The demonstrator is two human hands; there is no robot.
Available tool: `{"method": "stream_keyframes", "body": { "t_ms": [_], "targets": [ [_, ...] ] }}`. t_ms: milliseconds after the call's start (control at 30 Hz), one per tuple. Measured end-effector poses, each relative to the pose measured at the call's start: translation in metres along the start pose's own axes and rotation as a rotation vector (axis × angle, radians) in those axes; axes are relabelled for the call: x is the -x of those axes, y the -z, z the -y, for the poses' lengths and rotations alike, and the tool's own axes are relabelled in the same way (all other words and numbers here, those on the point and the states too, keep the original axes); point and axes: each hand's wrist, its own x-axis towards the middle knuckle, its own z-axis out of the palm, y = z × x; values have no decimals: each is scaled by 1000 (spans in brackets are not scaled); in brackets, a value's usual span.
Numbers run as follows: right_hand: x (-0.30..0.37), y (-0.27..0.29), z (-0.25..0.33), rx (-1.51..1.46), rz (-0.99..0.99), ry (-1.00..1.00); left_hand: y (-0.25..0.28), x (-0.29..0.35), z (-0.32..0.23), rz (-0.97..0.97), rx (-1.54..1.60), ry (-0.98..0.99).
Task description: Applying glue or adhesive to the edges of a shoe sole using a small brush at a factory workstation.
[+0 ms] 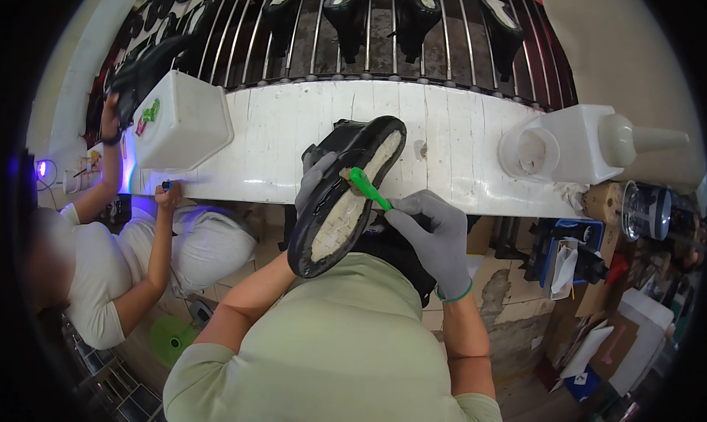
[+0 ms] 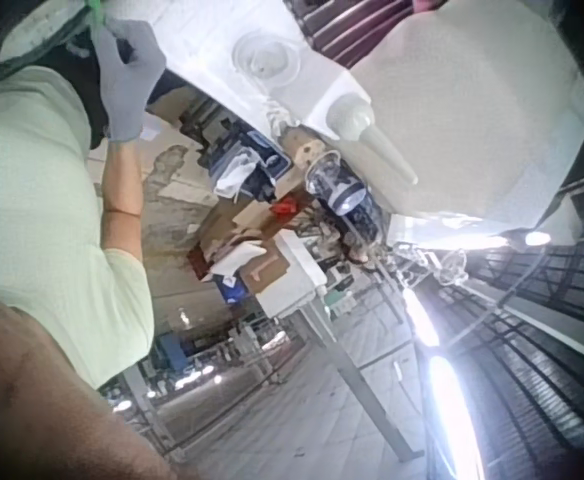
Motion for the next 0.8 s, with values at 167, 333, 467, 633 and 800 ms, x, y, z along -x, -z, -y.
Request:
{"method": "stream_keyframes", "body": {
  "t_ms": [167, 333, 467, 633, 800],
  "targets": [
    [8, -3, 18, 75, 38, 130, 10, -24, -14, 87, -80, -26],
    [15, -6, 33, 153, 69, 288, 20, -50, -29, 97, -136, -90],
    [19, -8, 49, 219, 111, 336, 29, -65, -40, 136, -104, -85],
    [20, -6, 64, 303, 108, 456, 45, -82, -54, 347, -134, -35],
    [8, -1, 81, 402, 84, 575, 63, -102, -62, 578, 55, 155]
  ]
}}
